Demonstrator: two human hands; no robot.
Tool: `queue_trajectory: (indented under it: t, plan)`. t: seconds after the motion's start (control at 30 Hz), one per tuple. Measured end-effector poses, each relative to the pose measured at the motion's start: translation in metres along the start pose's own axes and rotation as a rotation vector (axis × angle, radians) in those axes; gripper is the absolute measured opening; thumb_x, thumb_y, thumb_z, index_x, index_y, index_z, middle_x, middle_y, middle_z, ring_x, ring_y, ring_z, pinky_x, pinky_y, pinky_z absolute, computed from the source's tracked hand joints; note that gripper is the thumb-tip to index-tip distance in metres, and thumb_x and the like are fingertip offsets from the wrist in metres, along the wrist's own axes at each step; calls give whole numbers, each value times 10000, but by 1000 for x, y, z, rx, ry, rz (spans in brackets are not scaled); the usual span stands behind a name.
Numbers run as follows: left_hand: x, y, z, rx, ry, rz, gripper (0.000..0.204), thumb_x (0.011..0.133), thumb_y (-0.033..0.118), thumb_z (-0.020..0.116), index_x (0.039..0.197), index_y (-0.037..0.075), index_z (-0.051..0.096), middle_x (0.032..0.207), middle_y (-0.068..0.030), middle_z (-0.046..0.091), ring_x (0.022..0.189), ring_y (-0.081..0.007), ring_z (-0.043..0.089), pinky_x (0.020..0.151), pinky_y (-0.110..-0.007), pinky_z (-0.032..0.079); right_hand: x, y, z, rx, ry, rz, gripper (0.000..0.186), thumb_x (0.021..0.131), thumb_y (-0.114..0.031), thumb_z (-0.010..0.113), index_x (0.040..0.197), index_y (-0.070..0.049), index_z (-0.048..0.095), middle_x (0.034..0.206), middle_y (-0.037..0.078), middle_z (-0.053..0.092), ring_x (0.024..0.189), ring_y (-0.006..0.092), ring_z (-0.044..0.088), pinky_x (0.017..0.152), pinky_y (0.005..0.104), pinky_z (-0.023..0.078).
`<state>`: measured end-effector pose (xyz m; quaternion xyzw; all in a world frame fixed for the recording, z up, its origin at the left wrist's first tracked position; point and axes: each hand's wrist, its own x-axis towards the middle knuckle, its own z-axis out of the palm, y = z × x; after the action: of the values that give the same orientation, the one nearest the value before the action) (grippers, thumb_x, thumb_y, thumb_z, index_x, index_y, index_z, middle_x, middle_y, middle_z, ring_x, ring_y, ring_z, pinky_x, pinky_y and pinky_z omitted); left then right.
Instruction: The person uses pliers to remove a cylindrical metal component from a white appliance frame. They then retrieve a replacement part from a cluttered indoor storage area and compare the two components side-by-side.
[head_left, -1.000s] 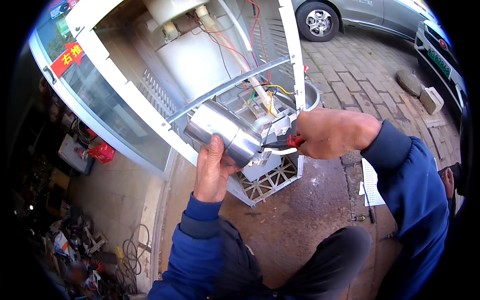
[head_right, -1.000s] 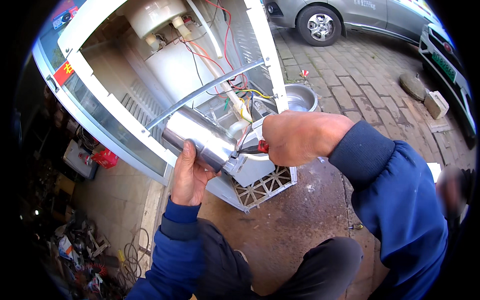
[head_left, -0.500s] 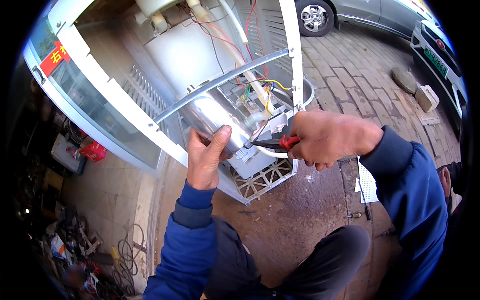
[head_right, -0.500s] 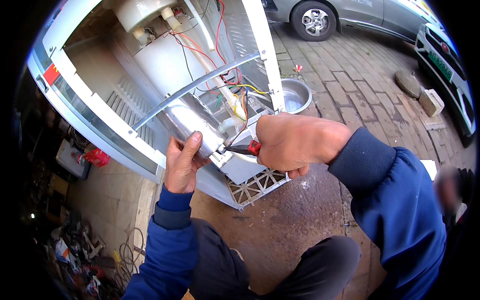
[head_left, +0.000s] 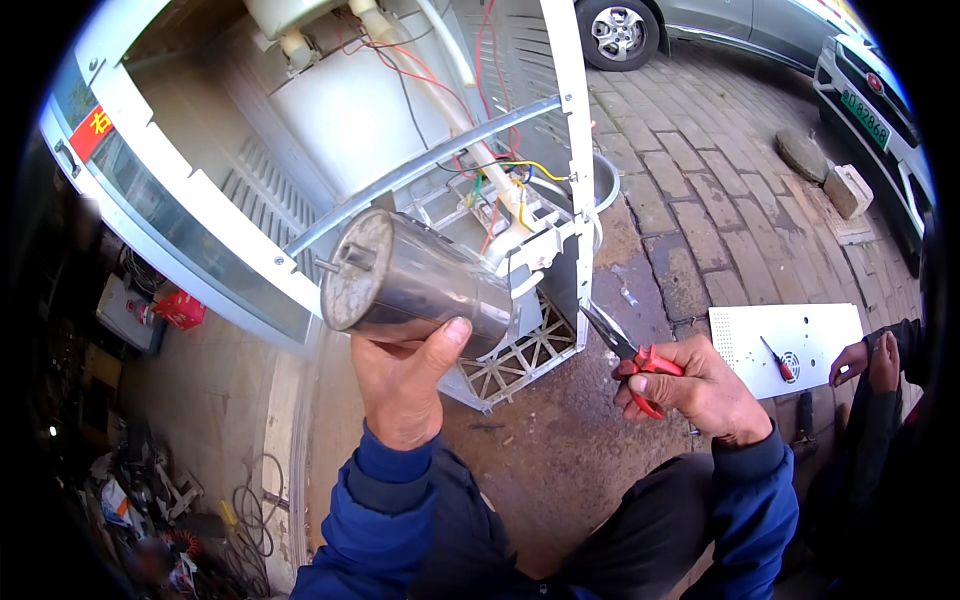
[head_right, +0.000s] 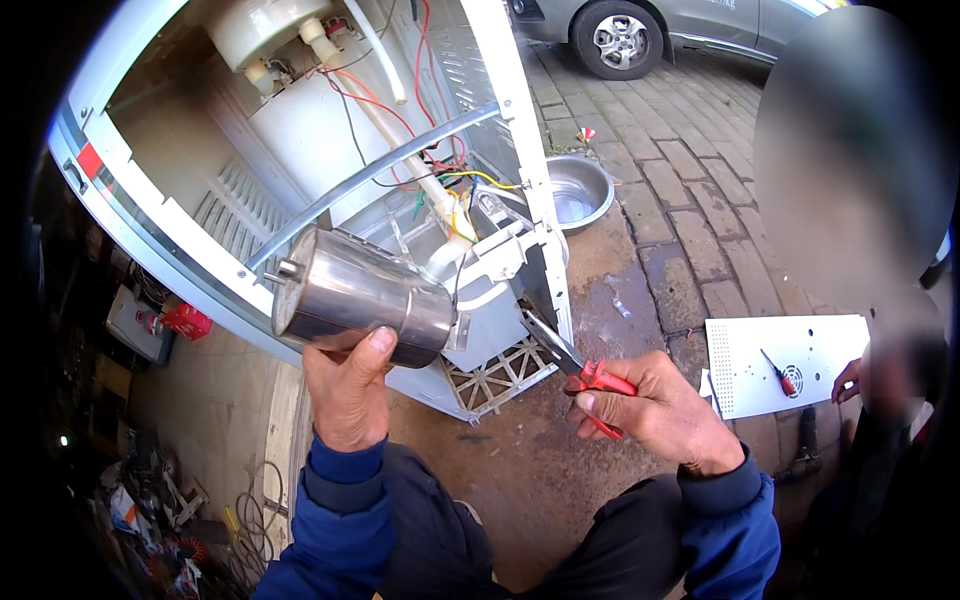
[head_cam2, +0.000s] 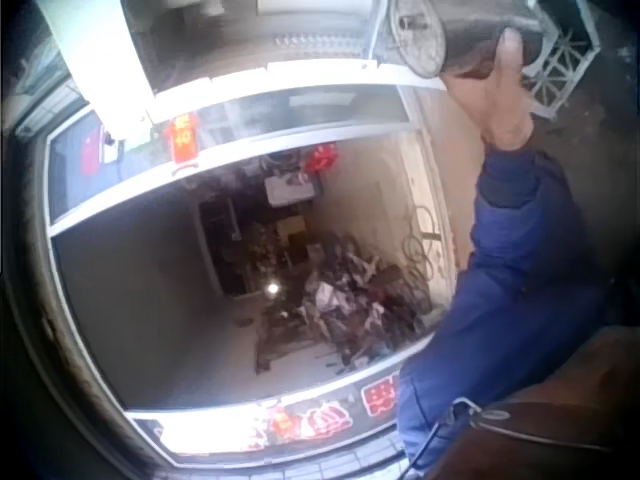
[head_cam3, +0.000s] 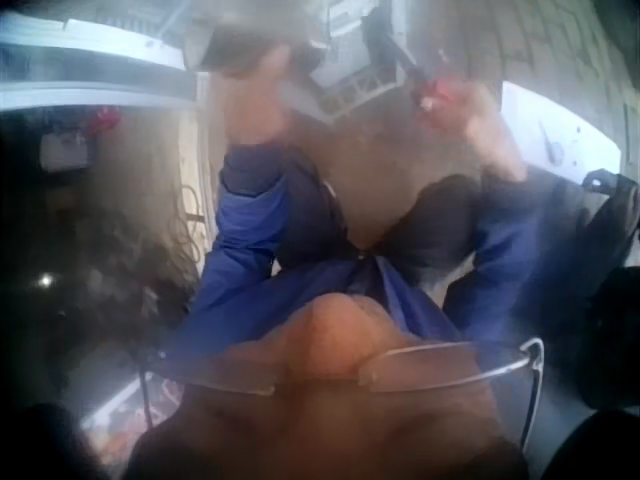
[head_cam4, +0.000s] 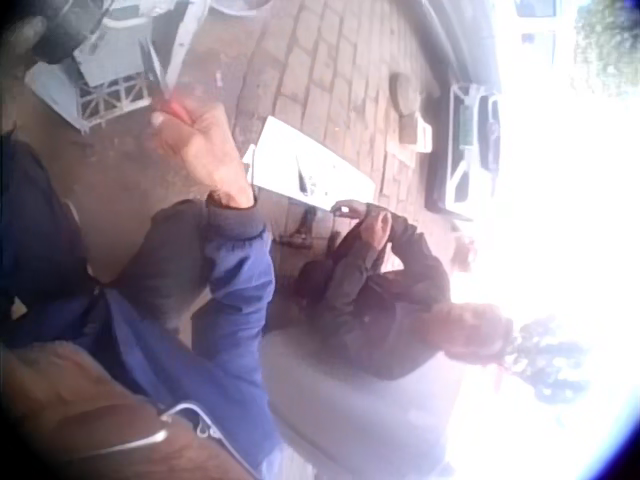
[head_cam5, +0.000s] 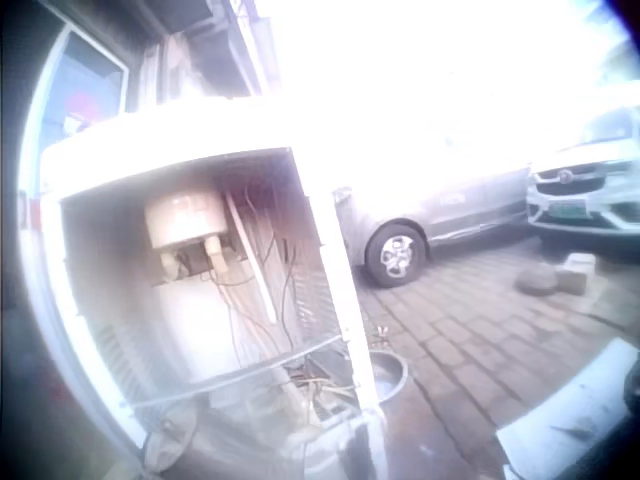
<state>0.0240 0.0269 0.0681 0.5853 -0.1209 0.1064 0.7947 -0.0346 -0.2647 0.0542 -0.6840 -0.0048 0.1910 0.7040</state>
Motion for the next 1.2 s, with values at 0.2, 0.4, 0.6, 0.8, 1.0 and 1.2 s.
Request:
queue_trajectory:
  t: [0.2,0.4,0.6,0.8,1.0,1.2]
  plan:
    - [-12,-4,6,98,121,48,485,802,-17,813,1259,-60,660,1179,-150,722,1096,-218,682,1019,-376,522,-3,26,3,72,-25,30,205,1025,-89,671,1116,92,704,894,97,731,832,150,720,727,284,579]
    - [-12,2,15,235,42,118,459,790,-35,808,1231,-74,689,1194,-139,712,1111,-214,656,1006,-367,502,-4,29,2,76,-36,-22,202,1035,-110,659,1105,74,706,881,77,718,808,132,698,741,281,576]
    - [-10,7,2,284,82,122,503,881,125,809,1312,0,582,1222,-113,650,1104,-222,659,972,-416,582,-12,34,-4,1,-16,-12,229,1038,-171,663,1095,46,714,870,66,735,807,122,710,715,270,544]
    - [-14,9,4,188,136,37,529,904,168,793,1338,-29,563,1251,-134,641,1091,-235,662,973,-413,558,-1,59,-7,-2,-87,-92,207,1052,-151,617,1000,37,684,841,32,690,764,85,653,689,265,537]
    - [-4,7,-2,230,147,14,442,923,293,804,1223,46,593,1118,-127,651,1000,-218,678,827,-437,628,-4,62,4,127,-22,-211,218,1061,-176,622,1008,28,675,799,15,655,714,77,620,647,263,525]
    - [4,-3,-27,-18,11,-176,381,956,363,771,1210,109,642,1078,-53,704,951,-167,671,814,-365,573,-15,59,27,327,52,-250,187,1049,-153,614,1003,20,667,767,12,631,686,74,610,618,258,518]
